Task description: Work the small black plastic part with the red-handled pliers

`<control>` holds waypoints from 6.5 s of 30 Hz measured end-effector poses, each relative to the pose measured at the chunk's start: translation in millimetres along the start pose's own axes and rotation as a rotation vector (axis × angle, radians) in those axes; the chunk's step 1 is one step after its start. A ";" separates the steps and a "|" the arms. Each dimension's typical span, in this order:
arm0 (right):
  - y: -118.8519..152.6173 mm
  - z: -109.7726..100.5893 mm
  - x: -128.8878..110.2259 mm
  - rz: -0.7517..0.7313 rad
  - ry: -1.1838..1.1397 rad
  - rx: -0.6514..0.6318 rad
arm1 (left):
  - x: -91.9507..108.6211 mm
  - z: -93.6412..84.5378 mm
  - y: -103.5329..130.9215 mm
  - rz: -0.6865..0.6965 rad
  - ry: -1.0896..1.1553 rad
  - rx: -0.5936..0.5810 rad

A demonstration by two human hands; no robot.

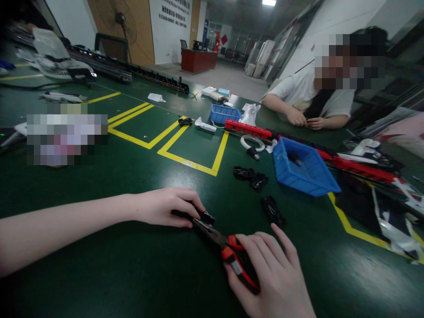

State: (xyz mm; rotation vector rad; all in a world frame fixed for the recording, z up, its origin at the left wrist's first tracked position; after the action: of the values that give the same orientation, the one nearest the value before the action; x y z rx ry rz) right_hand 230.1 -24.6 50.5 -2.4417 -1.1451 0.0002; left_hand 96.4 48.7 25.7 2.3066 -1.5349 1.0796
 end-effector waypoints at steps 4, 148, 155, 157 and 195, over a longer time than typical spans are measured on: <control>0.6 0.7 -1.5 -0.014 0.013 -0.009 | 0.6 -0.1 0.2 -0.001 -0.005 -0.001; 2.2 2.6 4.3 0.056 -0.102 0.002 | -1.3 2.9 0.0 -0.036 -0.116 -0.032; 5.9 7.6 9.9 0.070 -0.126 -0.032 | -2.5 0.5 -1.0 -0.041 -0.016 -0.031; 6.1 8.2 10.1 0.061 -0.130 -0.034 | -2.1 -0.2 -1.3 -0.041 -0.016 -0.032; 10.4 25.8 9.4 0.139 -0.200 -0.127 | -1.2 4.2 -2.2 -0.060 -0.138 -0.070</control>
State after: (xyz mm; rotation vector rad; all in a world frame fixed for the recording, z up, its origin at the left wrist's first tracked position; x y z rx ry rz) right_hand 239.1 -13.5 24.9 -2.6791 -1.0829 0.2250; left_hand 100.0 48.4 22.4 2.4075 -1.5130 0.8547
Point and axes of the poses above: each hand's wrist, its own y-axis away from the middle knuckle, its own z-axis out of the palm, x = y × z, the point moved 10 cm from there along -y, towards the middle knuckle, and after that the axes turned 7 degrees about -z, right-handed, at the moved point
